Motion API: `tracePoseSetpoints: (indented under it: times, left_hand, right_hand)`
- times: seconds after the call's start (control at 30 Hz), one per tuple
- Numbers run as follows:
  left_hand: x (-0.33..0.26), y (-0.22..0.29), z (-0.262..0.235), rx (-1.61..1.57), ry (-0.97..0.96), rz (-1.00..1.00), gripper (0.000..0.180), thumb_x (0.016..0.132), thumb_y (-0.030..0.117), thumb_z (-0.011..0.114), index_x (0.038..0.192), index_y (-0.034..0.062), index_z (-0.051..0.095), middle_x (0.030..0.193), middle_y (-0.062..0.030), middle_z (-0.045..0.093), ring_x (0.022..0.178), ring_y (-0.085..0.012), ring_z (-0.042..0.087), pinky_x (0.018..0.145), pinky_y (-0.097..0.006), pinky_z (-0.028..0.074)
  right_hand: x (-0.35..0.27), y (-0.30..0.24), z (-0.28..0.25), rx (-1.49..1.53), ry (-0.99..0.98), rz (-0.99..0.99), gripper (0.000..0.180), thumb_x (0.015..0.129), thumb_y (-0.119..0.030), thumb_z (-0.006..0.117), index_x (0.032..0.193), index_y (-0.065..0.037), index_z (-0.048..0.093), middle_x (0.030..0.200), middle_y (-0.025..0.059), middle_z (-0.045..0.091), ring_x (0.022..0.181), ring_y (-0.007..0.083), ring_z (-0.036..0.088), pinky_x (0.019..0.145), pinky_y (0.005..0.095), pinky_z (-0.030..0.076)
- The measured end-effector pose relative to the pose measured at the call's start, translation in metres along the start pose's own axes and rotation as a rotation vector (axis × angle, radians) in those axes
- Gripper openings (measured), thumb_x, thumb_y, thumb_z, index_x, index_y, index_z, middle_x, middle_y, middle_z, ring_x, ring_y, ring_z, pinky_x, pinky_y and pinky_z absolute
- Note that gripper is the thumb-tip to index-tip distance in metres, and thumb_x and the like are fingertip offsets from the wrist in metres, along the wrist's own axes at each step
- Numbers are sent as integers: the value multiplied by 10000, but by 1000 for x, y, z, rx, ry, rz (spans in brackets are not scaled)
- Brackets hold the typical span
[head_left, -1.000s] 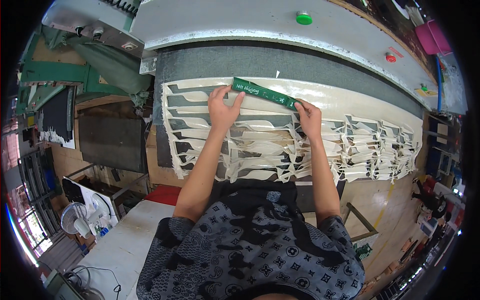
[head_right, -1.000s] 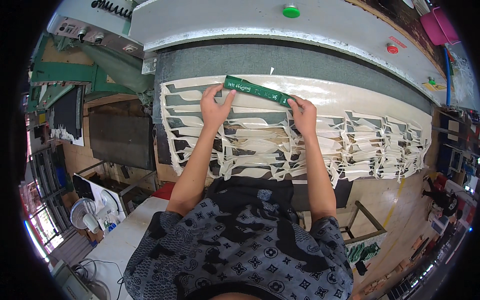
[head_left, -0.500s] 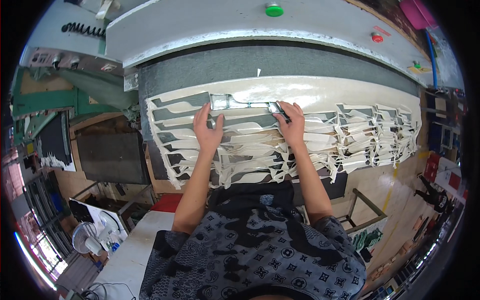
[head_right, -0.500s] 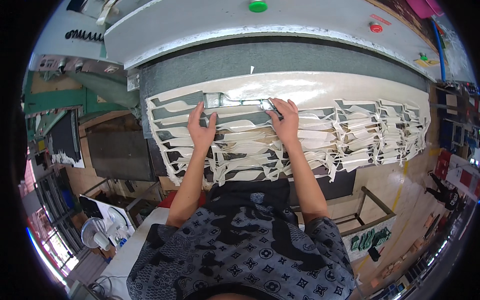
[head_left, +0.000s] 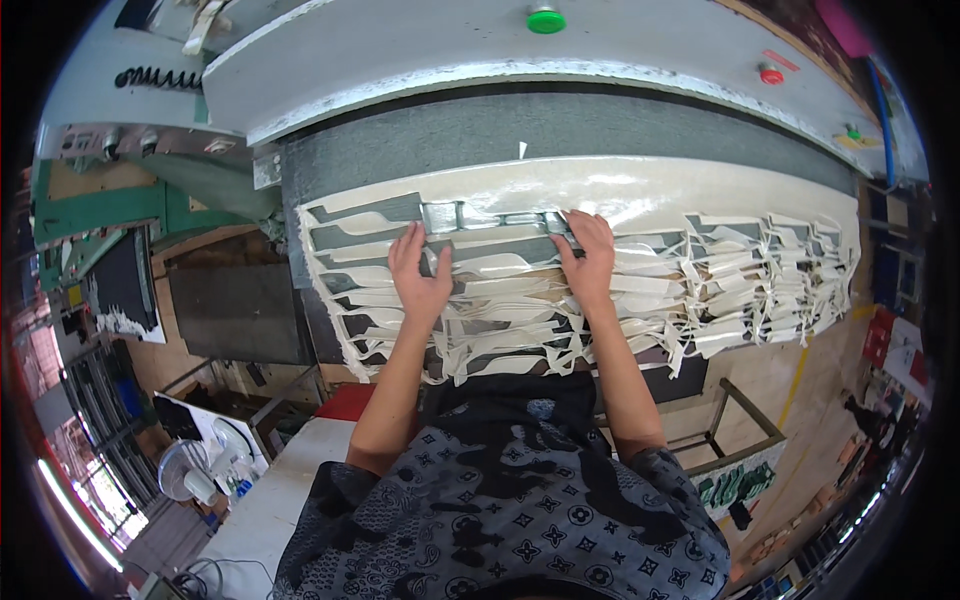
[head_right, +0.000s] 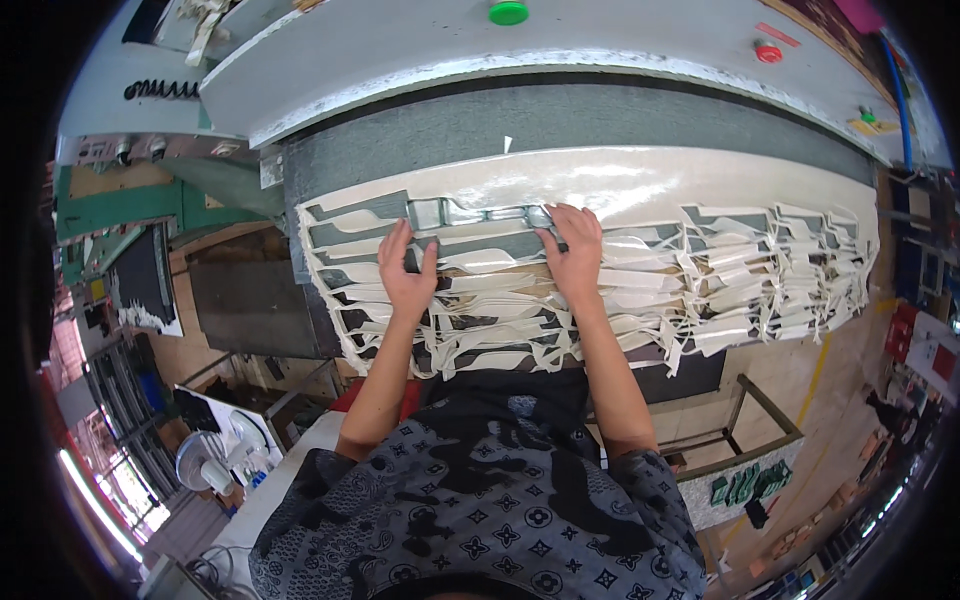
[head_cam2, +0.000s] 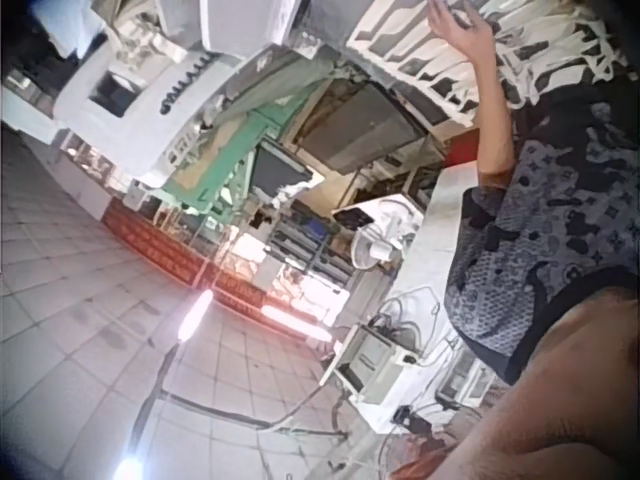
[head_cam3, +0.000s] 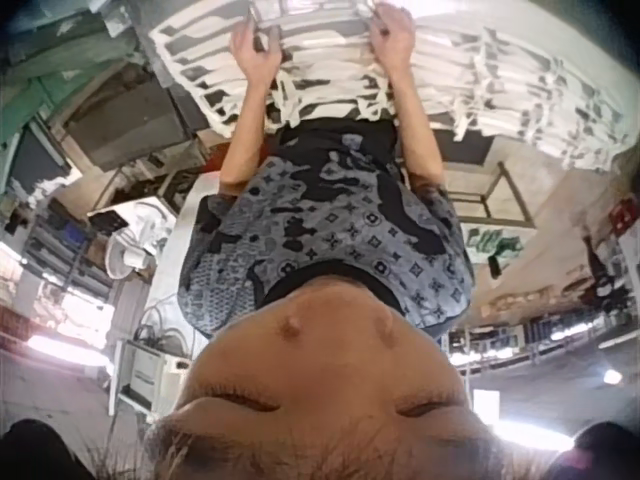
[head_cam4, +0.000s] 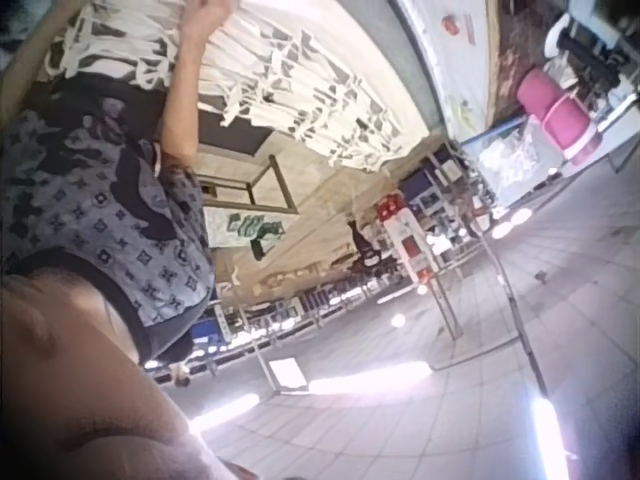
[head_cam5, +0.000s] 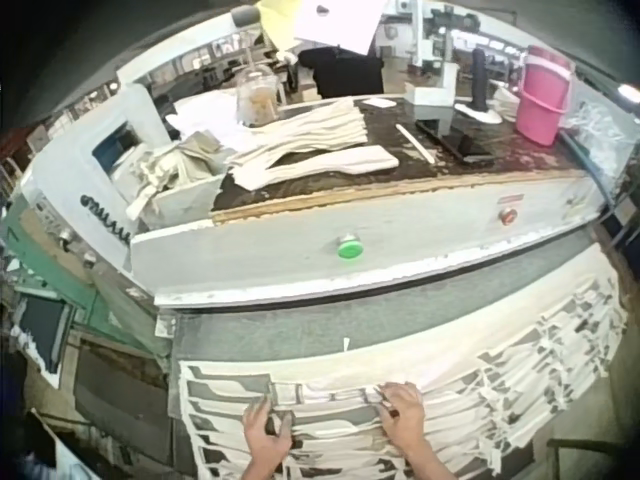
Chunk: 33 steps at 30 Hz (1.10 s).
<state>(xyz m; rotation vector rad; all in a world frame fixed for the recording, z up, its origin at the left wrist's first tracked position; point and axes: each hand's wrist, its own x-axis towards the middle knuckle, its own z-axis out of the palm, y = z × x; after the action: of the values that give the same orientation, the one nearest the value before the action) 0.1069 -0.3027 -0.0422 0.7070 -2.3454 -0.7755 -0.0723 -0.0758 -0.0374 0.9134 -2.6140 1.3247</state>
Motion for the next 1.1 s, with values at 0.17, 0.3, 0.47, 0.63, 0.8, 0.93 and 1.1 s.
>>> tracePoseSetpoints:
  times: [0.17,0.3,0.47,0.63,0.8,0.93,1.1]
  left_hand:
    - [-11,11,-6,21,-12,-42,585,869,169,815,1381,-48,634,1391,-300,633,1362,-398,565,1218,-555,300]
    - [-14,10,-3,-34,45,-58,567,865,162,828,1372,-18,647,1383,-237,654,1335,-391,578,1206,-541,327]
    - [-11,10,-10,-65,-16,-64,605,878,209,787,1419,-8,625,1441,-154,658,1378,-371,547,1210,-557,275]
    - [-12,6,-10,-76,-7,-74,588,879,206,769,1417,16,631,1421,-129,675,1388,-353,538,1210,-540,284]
    - [-13,4,-8,-105,15,-79,537,893,193,774,1388,19,660,1375,-142,697,1364,-336,574,1204,-531,310]
    - [-12,5,-4,-84,48,-71,483,901,161,777,1348,7,681,1336,-163,713,1332,-347,608,1195,-532,340]
    - [-13,5,-1,-45,60,-71,442,912,136,770,1323,-4,688,1323,-208,707,1304,-364,628,1191,-541,352]
  right_hand:
    - [4,-5,-1,5,8,-9,342,855,-123,828,1180,-41,762,1133,156,752,1161,340,676,1144,513,424]
    - [-1,0,4,5,36,-4,340,849,-105,834,1168,-16,759,1163,175,757,1155,347,689,1169,522,422]
    - [-3,5,6,10,31,-8,345,840,-48,832,1172,5,754,1172,186,764,1142,349,711,1172,520,445]
    - [-2,3,7,-21,9,-16,348,853,-51,827,1187,13,749,1175,191,763,1138,358,710,1182,514,437]
    - [-2,4,4,-65,-11,-27,350,847,-63,842,1180,8,762,1176,190,767,1128,360,711,1174,508,443]
    - [-2,11,4,-37,12,-19,402,792,-74,891,1168,-2,770,1174,174,775,1139,351,715,1169,503,450]
    - [5,1,-12,89,-66,19,555,769,-85,912,1281,-12,711,1158,154,779,1160,335,711,1176,505,444]
